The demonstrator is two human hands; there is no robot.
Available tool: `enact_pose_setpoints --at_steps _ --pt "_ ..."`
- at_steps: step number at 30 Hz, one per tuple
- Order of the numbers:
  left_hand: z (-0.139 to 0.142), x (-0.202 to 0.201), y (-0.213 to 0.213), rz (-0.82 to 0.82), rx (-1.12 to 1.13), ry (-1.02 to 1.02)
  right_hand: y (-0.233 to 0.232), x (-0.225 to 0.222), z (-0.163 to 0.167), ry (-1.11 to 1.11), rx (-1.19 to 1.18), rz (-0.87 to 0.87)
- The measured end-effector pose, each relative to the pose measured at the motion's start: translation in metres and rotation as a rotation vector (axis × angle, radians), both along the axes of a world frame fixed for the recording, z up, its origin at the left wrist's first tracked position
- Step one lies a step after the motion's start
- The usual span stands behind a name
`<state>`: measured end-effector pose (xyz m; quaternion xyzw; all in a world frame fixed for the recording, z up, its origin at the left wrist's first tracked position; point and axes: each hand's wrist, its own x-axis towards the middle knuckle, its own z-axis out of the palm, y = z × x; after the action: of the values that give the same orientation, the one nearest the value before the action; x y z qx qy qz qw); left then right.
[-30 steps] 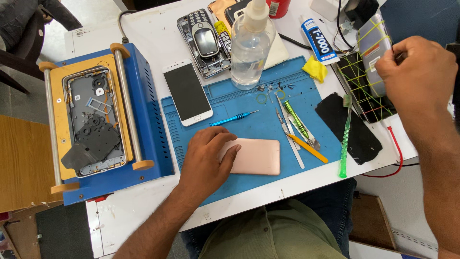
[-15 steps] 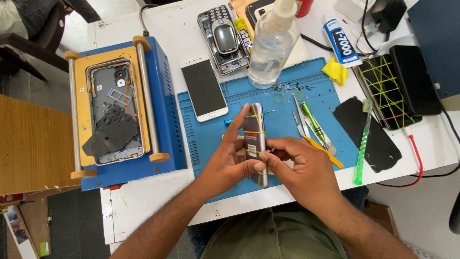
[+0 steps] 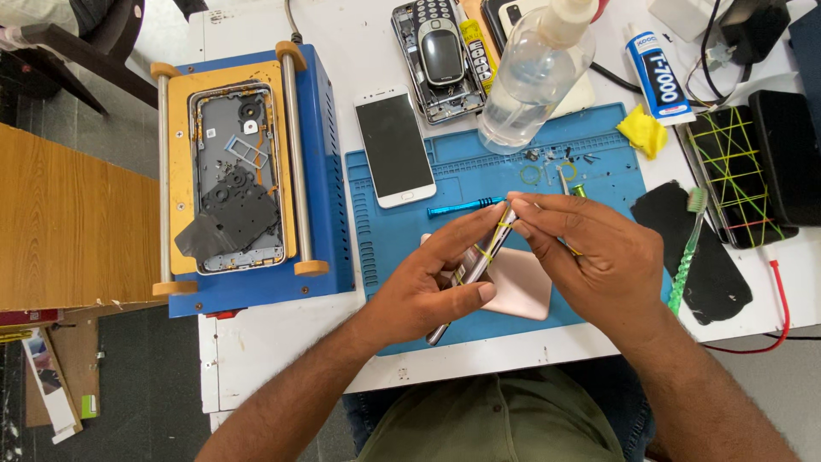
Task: The person fits the back cover onto a disassembled smartphone after battery work, pressing the edges to seat it. They then wrap rubber bands around the phone in a crisscross pattern, turning the phone over to secure both sides, and set it on the work mat.
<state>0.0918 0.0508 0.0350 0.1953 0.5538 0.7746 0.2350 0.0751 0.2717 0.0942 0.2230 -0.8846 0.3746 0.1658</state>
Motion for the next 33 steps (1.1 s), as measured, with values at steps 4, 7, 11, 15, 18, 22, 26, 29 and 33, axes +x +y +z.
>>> enact_pose_setpoints --at_steps 4,7,11,15,18,22,26,29,33 --pt "-0.003 -0.001 0.001 -0.007 -0.046 0.097 0.001 -0.002 -0.007 -0.029 -0.034 -0.016" --pt "-0.003 -0.001 0.003 -0.018 -0.061 0.129 0.003 -0.002 -0.013 -0.039 -0.041 -0.02" --pt "0.001 -0.003 0.0 -0.036 -0.161 0.209 0.009 0.002 -0.015 -0.096 -0.16 -0.009" --pt "0.006 -0.005 -0.004 -0.098 -0.248 0.096 0.02 0.006 -0.013 -0.431 -0.628 0.048" --pt "0.007 -0.006 -0.004 -0.132 -0.223 0.043 0.027 0.003 -0.011 -0.353 -0.489 0.212" --pt "0.008 -0.005 -0.004 -0.183 -0.245 -0.07 0.031 -0.005 -0.01 -0.319 -0.245 0.232" --pt "0.008 -0.005 -0.005 -0.187 -0.191 -0.035 0.029 -0.008 -0.009 -0.316 -0.182 0.222" --pt "0.008 -0.006 -0.006 -0.211 -0.202 -0.07 0.027 -0.011 -0.008 -0.229 -0.129 0.27" --pt "0.008 -0.006 -0.006 -0.224 -0.225 -0.117 0.027 -0.014 -0.006 -0.161 -0.078 0.304"
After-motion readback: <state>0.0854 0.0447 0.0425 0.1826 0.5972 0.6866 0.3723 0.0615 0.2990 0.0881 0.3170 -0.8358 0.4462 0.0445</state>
